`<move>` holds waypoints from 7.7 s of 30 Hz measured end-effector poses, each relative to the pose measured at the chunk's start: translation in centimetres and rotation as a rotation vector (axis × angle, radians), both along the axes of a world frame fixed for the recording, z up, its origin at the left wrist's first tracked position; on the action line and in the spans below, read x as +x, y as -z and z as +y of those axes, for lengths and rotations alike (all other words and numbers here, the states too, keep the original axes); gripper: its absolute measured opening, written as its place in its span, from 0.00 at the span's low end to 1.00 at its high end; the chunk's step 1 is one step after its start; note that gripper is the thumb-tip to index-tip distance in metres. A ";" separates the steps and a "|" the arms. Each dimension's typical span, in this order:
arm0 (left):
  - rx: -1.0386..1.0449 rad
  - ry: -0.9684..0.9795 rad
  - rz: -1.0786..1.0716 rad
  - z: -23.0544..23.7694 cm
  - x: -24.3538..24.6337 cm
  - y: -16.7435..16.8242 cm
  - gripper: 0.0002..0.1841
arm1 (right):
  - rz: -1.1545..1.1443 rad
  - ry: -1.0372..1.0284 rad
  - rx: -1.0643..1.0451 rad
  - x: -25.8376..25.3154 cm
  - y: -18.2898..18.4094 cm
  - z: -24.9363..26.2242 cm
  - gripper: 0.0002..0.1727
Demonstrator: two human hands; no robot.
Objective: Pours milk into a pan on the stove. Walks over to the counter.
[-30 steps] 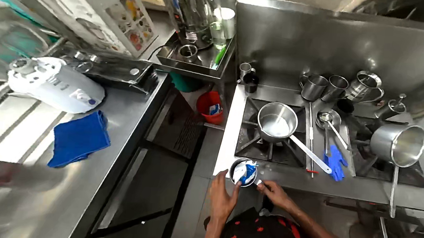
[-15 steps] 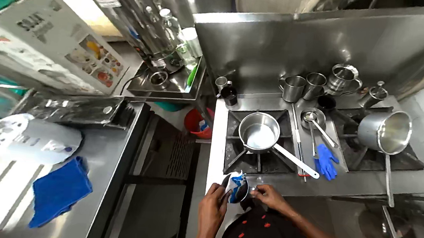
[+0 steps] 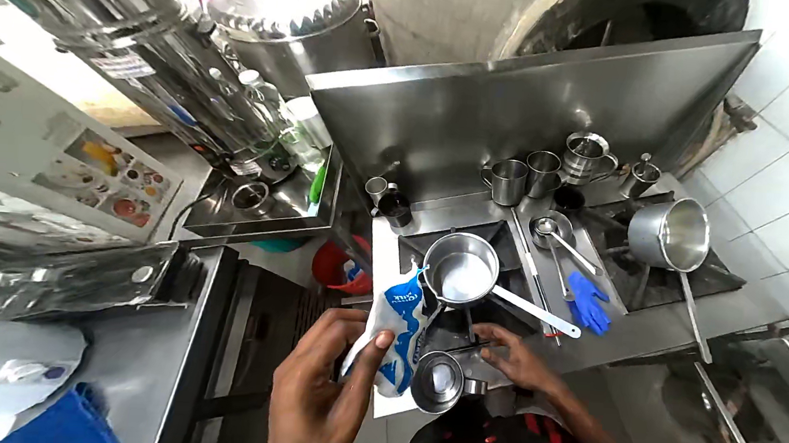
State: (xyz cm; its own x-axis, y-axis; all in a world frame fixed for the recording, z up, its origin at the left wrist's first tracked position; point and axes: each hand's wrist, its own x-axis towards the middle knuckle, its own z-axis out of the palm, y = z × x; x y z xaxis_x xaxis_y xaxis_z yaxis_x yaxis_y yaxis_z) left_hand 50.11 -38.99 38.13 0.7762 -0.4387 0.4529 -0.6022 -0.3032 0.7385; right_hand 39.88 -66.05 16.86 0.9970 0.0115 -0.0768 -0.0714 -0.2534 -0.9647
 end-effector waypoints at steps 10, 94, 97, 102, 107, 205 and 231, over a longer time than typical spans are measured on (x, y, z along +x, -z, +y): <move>0.138 0.015 0.381 -7.9 1.5 3.4 0.12 | -0.136 0.118 0.713 7.1 0.5 5.2 0.27; 0.330 -0.061 0.706 -14.1 10.2 7.4 0.15 | 0.899 0.078 1.038 4.2 -8.8 -3.3 0.30; 0.329 -0.059 0.702 -14.0 10.3 7.4 0.15 | 0.900 0.071 1.048 4.3 -8.8 -3.3 0.29; 0.330 -0.054 0.702 -14.0 10.4 7.4 0.15 | 0.884 0.055 1.064 4.2 -8.8 -3.3 0.30; 0.331 -0.060 0.704 -14.0 10.4 7.5 0.15 | 0.890 0.063 1.068 4.2 -8.9 -3.5 0.29; 0.310 -0.705 0.206 -3.2 -13.3 8.1 0.11 | -0.221 -0.406 0.303 6.6 -1.4 -0.7 0.13; -0.483 -0.861 1.098 21.2 -22.1 36.4 0.23 | 0.027 -0.428 -0.713 -2.2 6.2 6.4 0.49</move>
State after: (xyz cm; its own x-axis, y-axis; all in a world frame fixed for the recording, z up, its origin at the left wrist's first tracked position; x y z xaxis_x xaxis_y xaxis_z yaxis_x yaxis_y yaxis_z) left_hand 28.03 -17.82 1.73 0.7568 0.3440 -0.5558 0.5465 0.1336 0.8268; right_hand 37.66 -59.67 10.67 0.9151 0.3292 -0.2329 0.1498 -0.8138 -0.5616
